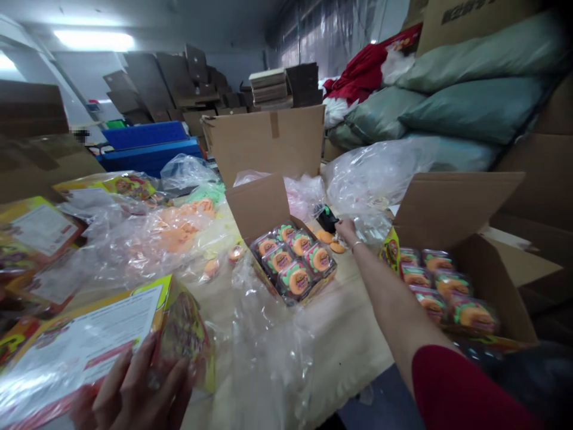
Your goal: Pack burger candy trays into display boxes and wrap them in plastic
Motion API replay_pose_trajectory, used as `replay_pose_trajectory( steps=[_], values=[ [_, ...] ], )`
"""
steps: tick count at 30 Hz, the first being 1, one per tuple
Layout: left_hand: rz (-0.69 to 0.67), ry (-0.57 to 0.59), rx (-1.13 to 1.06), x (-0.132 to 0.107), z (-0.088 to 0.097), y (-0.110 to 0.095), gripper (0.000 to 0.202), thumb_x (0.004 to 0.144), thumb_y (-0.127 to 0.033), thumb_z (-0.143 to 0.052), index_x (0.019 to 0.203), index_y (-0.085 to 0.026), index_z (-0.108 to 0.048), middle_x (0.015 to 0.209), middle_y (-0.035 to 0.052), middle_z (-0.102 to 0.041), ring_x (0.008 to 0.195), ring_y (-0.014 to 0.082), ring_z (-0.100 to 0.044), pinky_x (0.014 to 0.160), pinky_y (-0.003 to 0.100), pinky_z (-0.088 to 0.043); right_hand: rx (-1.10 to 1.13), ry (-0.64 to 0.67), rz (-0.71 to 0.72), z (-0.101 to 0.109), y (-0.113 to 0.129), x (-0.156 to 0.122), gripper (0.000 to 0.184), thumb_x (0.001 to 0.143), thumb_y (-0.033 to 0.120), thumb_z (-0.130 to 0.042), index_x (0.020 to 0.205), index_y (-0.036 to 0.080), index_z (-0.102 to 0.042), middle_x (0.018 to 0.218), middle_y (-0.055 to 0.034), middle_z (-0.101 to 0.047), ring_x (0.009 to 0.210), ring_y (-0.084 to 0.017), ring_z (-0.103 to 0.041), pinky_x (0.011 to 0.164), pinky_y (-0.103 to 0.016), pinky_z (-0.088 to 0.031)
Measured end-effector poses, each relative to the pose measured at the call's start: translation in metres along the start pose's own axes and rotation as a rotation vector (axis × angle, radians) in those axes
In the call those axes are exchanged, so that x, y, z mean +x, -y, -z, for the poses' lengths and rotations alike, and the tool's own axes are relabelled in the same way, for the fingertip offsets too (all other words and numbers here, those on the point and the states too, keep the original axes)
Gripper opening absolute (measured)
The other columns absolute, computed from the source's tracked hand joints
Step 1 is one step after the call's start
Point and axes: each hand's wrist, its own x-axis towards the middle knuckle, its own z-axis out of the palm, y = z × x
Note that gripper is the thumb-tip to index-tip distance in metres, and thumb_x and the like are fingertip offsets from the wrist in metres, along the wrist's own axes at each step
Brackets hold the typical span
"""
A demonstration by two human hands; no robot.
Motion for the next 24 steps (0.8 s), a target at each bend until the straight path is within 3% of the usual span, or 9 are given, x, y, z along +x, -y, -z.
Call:
replay_pose_trajectory(
  steps=[5,7,10,12,14,16,18,21,24],
  values=[
    [0.125,0.083,0.048,0.023,0.027,-0.033,0.006,0.081,-0.025,-0.072,0.085,-0.026,-0.068,0.155,0.0067,-0.036,0.143,0.0362,-0.03,0.116,0.062,-0.015,-0.041,-0.087,0.106,0.012,0.017,-0.033,0.01,0.083,0.014,-0.066,0.076,0.008,-0.067,0.085,-0.0158,-0.068,0.087,-0.023,-0.064,0.076,-0.032,-0.046],
    [0.108,0.105,0.051,0.026,0.031,-0.035,0.003,0.082,-0.024,-0.07,0.082,-0.025,-0.068,0.151,0.0082,-0.039,0.141,0.0347,-0.03,0.115,0.061,-0.016,0.01,-0.114,0.19,0.018,0.026,-0.047,0.01,0.085,0.011,-0.058,0.079,0.008,-0.065,0.091,-0.02,-0.068,0.086,-0.021,-0.061,0.075,-0.032,-0.043],
    [0.078,0.147,0.06,0.024,0.035,-0.031,0.002,0.082,-0.026,-0.069,0.082,-0.026,-0.068,0.15,0.008,-0.037,0.139,0.0336,-0.03,0.114,0.06,-0.016,0.2,-0.102,0.331,0.021,0.04,-0.087,0.01,0.092,0.017,-0.049,0.091,0.015,-0.059,0.09,-0.0119,-0.065,0.072,-0.014,-0.055,0.069,-0.029,-0.043],
    [0.07,0.171,0.062,0.022,0.038,-0.029,0.002,0.082,-0.027,-0.069,0.082,-0.026,-0.068,0.151,0.0071,-0.033,0.138,0.0339,-0.029,0.113,0.06,-0.016,0.535,0.099,0.431,0.018,0.045,-0.137,0.008,0.092,0.026,-0.054,0.087,0.021,-0.054,0.076,-0.0021,-0.058,0.058,-0.011,-0.048,0.059,-0.026,-0.041],
    [0.062,0.189,0.053,0.021,0.04,-0.028,0.002,0.082,-0.027,-0.069,0.083,-0.027,-0.068,0.153,0.0064,-0.031,0.138,0.0347,-0.028,0.113,0.06,-0.015,0.903,0.536,0.473,0.009,0.047,-0.205,0.024,0.085,0.039,-0.067,0.078,0.023,-0.051,0.064,0.0037,-0.049,0.052,-0.01,-0.043,0.053,-0.025,-0.038],
    [0.054,0.201,0.037,0.021,0.042,-0.028,0.002,0.082,-0.028,-0.069,0.084,-0.027,-0.069,0.153,0.0061,-0.029,0.138,0.0353,-0.028,0.112,0.06,-0.016,0.972,0.953,0.407,-0.009,0.046,-0.277,0.037,0.08,0.052,-0.071,0.073,0.022,-0.051,0.06,0.005,-0.046,0.049,-0.01,-0.04,0.049,-0.024,-0.034],
    [0.047,0.2,0.031,0.022,0.043,-0.029,0.002,0.082,-0.027,-0.069,0.084,-0.027,-0.07,0.153,0.0061,-0.03,0.137,0.0355,-0.029,0.112,0.06,-0.017,0.939,1.221,0.321,-0.032,0.045,-0.338,0.043,0.077,0.06,-0.071,0.073,0.021,-0.052,0.06,0.0054,-0.047,0.049,-0.009,-0.04,0.048,-0.023,-0.033],
    [0.041,0.177,0.045,0.024,0.044,-0.029,0.001,0.081,-0.026,-0.07,0.081,-0.026,-0.07,0.153,0.0059,-0.032,0.137,0.0348,-0.03,0.113,0.059,-0.016,0.856,1.41,0.311,-0.066,0.043,-0.388,0.048,0.077,0.064,-0.069,0.073,0.02,-0.052,0.06,0.0055,-0.047,0.052,-0.009,-0.044,0.052,-0.024,-0.035],
    [0.04,0.156,0.053,0.025,0.043,-0.03,0.002,0.08,-0.025,-0.071,0.08,-0.026,-0.07,0.152,0.0056,-0.034,0.137,0.0338,-0.031,0.113,0.058,-0.017,0.813,1.425,0.329,-0.087,0.043,-0.401,0.052,0.075,0.069,-0.067,0.073,0.019,-0.052,0.06,0.0056,-0.048,0.054,-0.01,-0.044,0.054,-0.025,-0.035]
  ],
)
